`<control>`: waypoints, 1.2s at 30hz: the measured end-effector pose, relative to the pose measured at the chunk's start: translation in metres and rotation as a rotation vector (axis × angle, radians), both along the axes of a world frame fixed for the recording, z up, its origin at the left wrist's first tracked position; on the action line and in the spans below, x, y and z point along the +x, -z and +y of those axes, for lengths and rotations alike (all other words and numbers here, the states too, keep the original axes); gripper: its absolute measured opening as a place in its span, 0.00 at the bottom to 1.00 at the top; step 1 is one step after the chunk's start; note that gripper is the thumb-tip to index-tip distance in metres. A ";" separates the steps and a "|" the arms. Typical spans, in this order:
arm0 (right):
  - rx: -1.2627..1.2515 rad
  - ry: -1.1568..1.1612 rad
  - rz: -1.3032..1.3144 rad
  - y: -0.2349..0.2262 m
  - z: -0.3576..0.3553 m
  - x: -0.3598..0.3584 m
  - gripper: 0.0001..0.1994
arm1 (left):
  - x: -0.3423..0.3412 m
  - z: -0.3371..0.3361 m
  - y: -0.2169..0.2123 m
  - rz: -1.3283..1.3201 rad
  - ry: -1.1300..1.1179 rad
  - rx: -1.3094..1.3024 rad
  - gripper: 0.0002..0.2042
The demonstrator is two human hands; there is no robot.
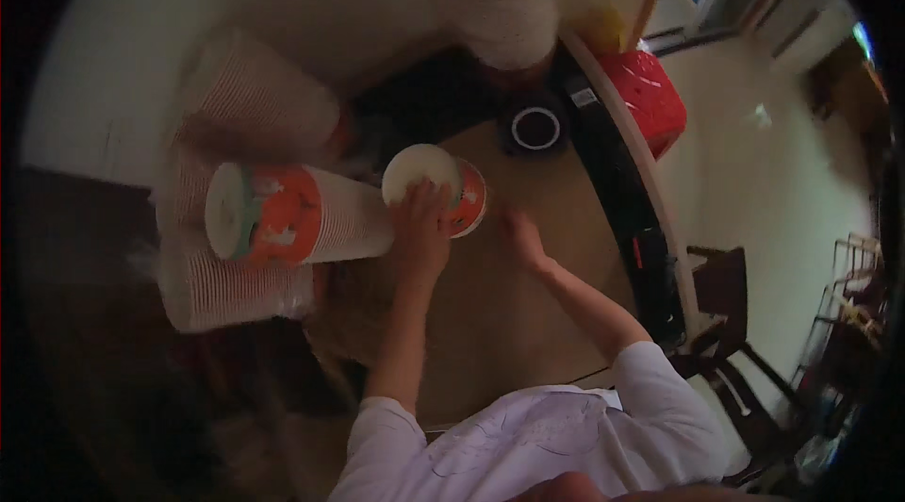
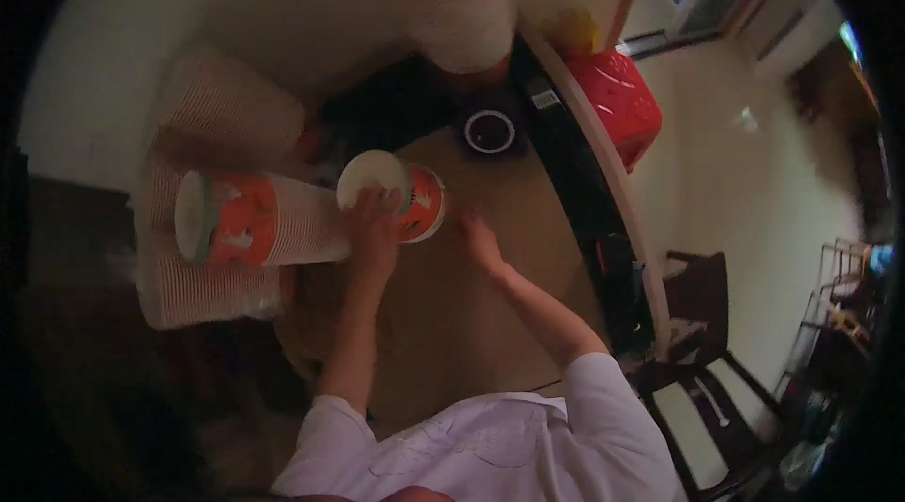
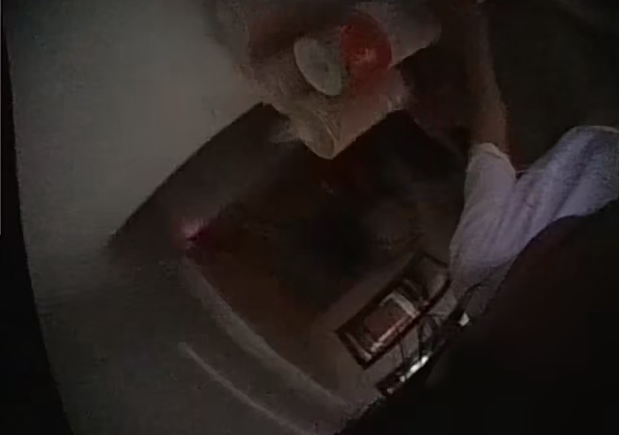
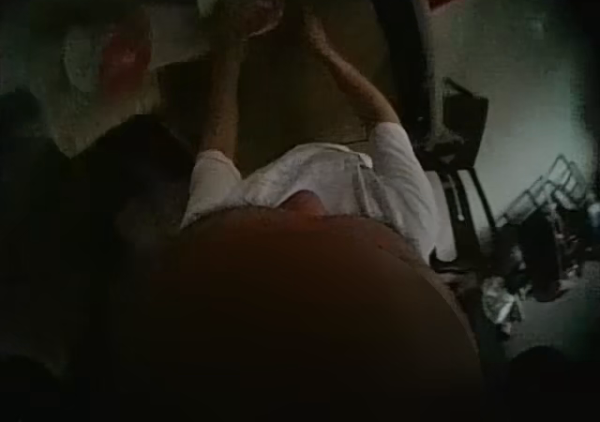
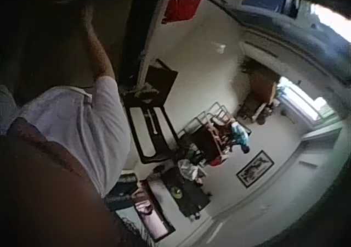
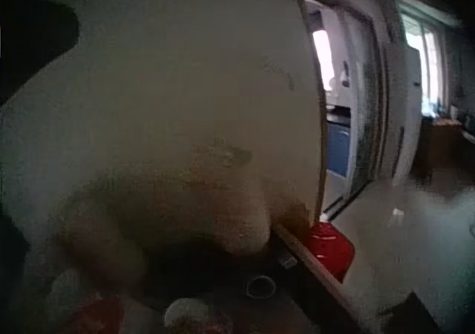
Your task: Inspecting and handling paper cups at a production workbench.
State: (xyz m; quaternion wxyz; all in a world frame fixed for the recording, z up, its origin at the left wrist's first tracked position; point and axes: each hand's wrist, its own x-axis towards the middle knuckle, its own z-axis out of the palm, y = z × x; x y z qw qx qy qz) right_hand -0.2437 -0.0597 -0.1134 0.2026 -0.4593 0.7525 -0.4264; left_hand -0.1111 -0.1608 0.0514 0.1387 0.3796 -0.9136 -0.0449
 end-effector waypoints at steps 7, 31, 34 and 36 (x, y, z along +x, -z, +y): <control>0.180 -0.226 0.160 -0.026 -0.014 -0.006 0.09 | 0.049 0.007 0.006 0.680 -0.192 0.128 0.12; 0.046 -0.323 0.024 0.006 -0.023 -0.028 0.04 | -0.008 0.060 0.157 1.491 -0.688 1.654 0.13; 0.070 -0.213 -0.121 0.010 -0.024 -0.031 0.05 | -0.013 0.062 0.159 1.639 -0.620 1.687 0.11; 0.124 -0.112 -0.095 0.012 -0.027 -0.026 0.06 | -0.015 0.063 0.163 1.638 -0.619 1.689 0.10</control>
